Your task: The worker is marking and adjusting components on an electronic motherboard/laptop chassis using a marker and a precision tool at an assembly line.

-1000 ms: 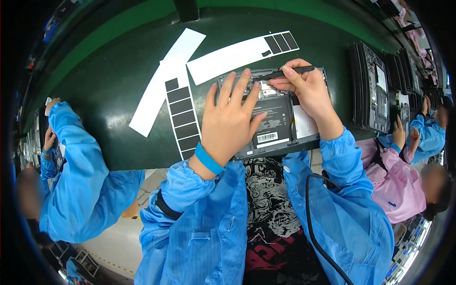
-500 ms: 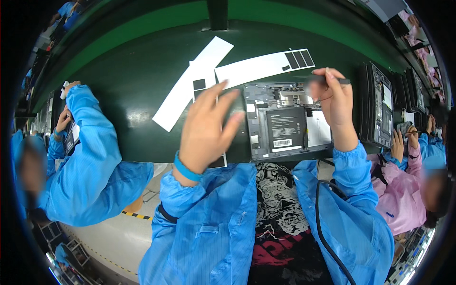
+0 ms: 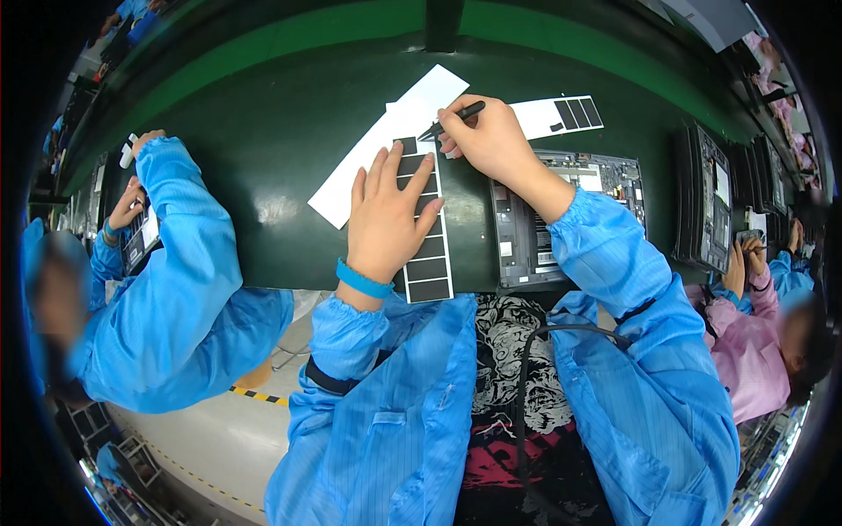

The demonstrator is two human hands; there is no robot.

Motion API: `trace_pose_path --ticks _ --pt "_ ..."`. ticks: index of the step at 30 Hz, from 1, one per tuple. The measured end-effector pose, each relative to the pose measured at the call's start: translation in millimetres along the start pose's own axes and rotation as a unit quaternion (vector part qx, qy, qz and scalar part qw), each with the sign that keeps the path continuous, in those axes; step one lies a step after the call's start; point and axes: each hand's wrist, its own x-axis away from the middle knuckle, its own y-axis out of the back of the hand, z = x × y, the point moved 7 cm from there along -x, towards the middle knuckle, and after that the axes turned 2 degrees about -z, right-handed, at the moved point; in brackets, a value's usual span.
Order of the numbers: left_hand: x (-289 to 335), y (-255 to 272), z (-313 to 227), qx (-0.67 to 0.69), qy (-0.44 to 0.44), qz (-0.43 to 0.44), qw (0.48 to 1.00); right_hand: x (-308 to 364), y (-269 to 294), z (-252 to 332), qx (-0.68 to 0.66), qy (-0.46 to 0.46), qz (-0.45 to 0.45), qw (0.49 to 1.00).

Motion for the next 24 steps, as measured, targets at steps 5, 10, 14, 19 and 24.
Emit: trace_pose_path --ticks 5,10,14,19,24 --pt "1 -5 0 -0.030 -0.007 0.007 0.999 1 -9 5 0.029 0.025 0.006 0.999" --pt "1 -6 -3 -0.054 -0.013 -0.004 0.998 6 -9 7 -0.002 0.035 0.011 0.999" --pt "1 -5 -5 -0.070 -0.015 0.004 0.997 14 -8 9 -0.058 0.033 0.019 0.998" --pt "-3 -8 -10 -0.061 -0.022 0.005 0.998 20 30 24 -0.169 0.062 -0.021 0.983" --pt "-2 -2 6 0.017 0.003 0.047 0.999 63 152 28 -0.129 0.113 -0.089 0.981"
